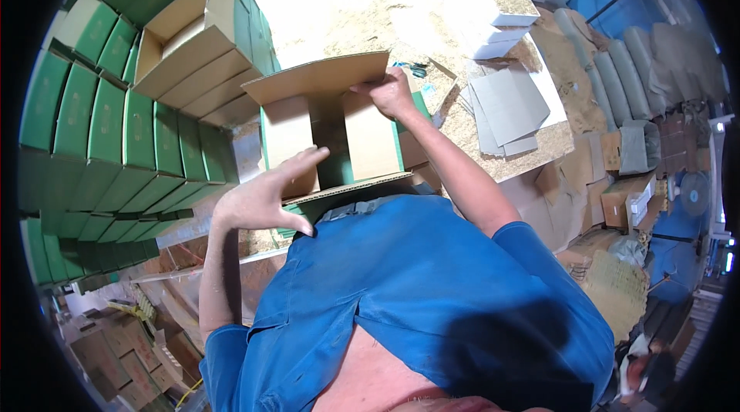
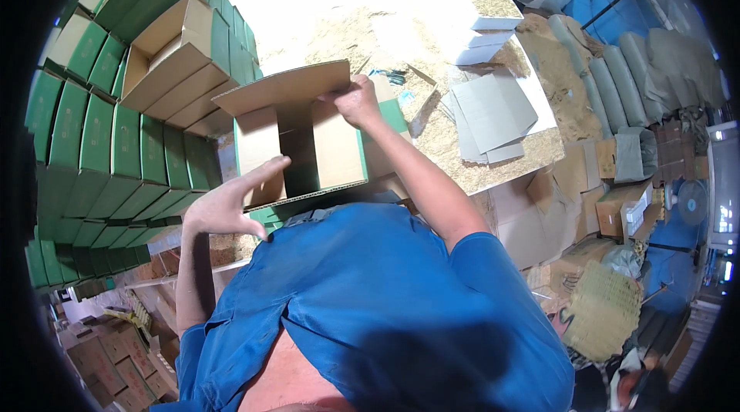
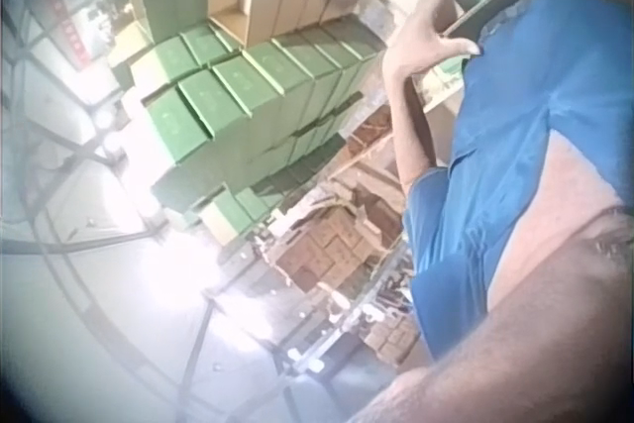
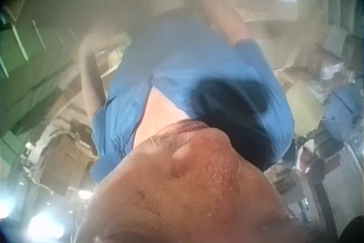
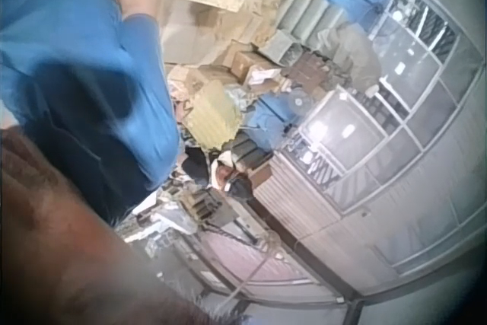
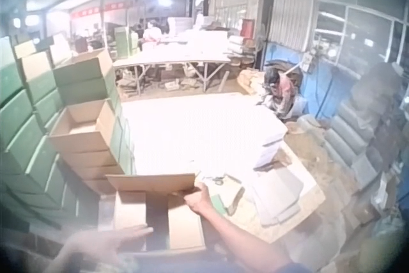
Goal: The person assembles cardboard boxes by unfolding flat sheets, tucking in flaps, and filling them with a tray of grain-like material before closing them.
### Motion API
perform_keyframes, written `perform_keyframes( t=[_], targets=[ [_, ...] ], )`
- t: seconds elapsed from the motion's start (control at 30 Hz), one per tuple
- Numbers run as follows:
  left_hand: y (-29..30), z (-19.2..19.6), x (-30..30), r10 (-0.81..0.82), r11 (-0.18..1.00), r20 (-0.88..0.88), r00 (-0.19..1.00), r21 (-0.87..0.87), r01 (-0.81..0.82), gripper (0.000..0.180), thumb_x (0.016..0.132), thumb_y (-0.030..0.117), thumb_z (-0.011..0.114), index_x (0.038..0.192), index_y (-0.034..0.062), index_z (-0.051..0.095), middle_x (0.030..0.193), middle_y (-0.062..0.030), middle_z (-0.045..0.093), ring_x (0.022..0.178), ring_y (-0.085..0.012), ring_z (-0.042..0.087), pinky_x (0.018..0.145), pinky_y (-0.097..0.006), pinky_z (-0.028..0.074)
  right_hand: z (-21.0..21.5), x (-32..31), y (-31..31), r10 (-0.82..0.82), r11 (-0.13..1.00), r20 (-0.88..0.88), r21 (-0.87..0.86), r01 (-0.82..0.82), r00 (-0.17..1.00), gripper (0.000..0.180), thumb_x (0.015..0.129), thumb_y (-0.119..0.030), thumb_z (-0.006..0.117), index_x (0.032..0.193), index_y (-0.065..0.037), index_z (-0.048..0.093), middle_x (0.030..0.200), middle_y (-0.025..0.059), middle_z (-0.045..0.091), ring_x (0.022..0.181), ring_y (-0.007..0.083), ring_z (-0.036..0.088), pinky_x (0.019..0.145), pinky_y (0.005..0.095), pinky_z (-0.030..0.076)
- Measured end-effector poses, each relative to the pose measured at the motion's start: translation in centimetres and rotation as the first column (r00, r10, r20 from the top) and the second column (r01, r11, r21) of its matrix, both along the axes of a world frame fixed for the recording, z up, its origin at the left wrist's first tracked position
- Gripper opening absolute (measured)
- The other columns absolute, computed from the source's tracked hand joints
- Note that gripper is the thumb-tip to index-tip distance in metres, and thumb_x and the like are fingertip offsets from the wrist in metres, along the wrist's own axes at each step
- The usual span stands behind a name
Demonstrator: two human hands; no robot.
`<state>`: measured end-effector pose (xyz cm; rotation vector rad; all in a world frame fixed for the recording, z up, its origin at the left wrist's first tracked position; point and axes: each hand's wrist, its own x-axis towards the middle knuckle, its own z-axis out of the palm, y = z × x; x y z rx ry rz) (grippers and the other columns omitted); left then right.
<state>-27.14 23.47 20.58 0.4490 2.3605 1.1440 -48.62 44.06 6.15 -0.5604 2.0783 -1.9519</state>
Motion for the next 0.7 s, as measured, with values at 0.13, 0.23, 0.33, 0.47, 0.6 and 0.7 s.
perform_keyframes(
  t=[0.13,0.23,0.33,0.47,0.6,0.7],
  targets=[
    [0.1,0.1,-1.0,0.377,0.925,0.018,0.926,-0.059,-0.375,0.085,0.065,0.026,0.089,0.139,0.0085,0.051,0.11,-0.0167,0.071,0.108,-0.0246,0.067,0.096,-0.037,0.051,0.0,-0.5,0.8,0.059,0.998,0.038,-0.031,-0.058,0.998,0.017,0.08,-0.003,0.077,0.096,-0.001,0.072,0.093,0.0075,0.075,0.082,0.0147,0.068,0.076,0.0274,0.054],
    [0.0,-1.5,-3.3,0.452,0.776,-0.403,0.796,-0.261,-0.574,0.095,0.055,0.048,0.089,0.136,0.0118,0.055,0.107,-0.0172,0.069,0.101,-0.03,0.068,0.092,-0.037,0.053,-0.8,-2.4,1.7,0.192,0.951,-0.361,0.299,-0.082,0.913,0.013,0.084,-0.006,0.073,0.096,-0.001,0.072,0.092,0.0075,0.075,0.079,0.0148,0.068,0.074,0.0273,0.053],
    [-1.6,-8.5,-3.9,0.549,0.691,-0.538,0.64,-0.138,-0.709,0.124,0.053,0.045,0.092,0.151,0.0069,0.026,0.151,-0.0227,0.031,0.139,-0.0346,0.036,0.115,-0.041,0.034,1.4,-0.8,0.7,0.135,0.977,-0.18,0.185,-0.102,0.974,0.016,0.086,-0.008,0.071,0.101,-0.001,0.072,0.095,0.0086,0.075,0.084,0.0137,0.067,0.077,0.0291,0.052],
    [-0.8,-8.5,-3.1,0.729,0.646,-0.338,0.595,0.054,-0.761,0.135,0.059,0.036,0.093,0.154,0.0005,0.003,0.157,-0.0243,0.021,0.146,-0.0339,0.025,0.119,-0.04,0.026,6.8,-0.8,1.4,0.123,0.978,-0.046,0.175,-0.113,0.991,0.028,0.087,-0.014,0.072,0.112,0.0,0.07,0.109,0.0111,0.071,0.097,0.0178,0.066,0.09,0.0309,0.05],
    [-0.5,-8.1,-3.0,0.783,0.596,-0.301,0.545,0.111,-0.795,0.138,0.06,0.033,0.092,0.154,0.0052,-0.005,0.157,-0.0272,0.02,0.144,-0.0376,0.028,0.118,-0.041,0.028,12.9,-1.4,2.1,0.353,0.934,-0.1,-0.009,-0.356,0.93,0.042,0.096,-0.028,0.059,0.125,0.002,0.064,0.119,0.0158,0.068,0.111,0.0215,0.063,0.1,0.0343,0.046],
    [-0.6,-7.6,-2.6,0.86,0.506,-0.206,0.468,0.219,-0.834,0.134,0.061,0.023,0.092,0.155,0.0092,-0.002,0.157,-0.0232,0.023,0.144,-0.0361,0.028,0.118,-0.042,0.03,11.8,2.0,2.1,0.378,0.906,-0.256,0.297,-0.3,0.89,0.036,0.093,-0.027,0.06,0.115,-0.001,0.07,0.11,0.0161,0.071,0.107,0.0222,0.065,0.098,0.0337,0.046]
  ],
)
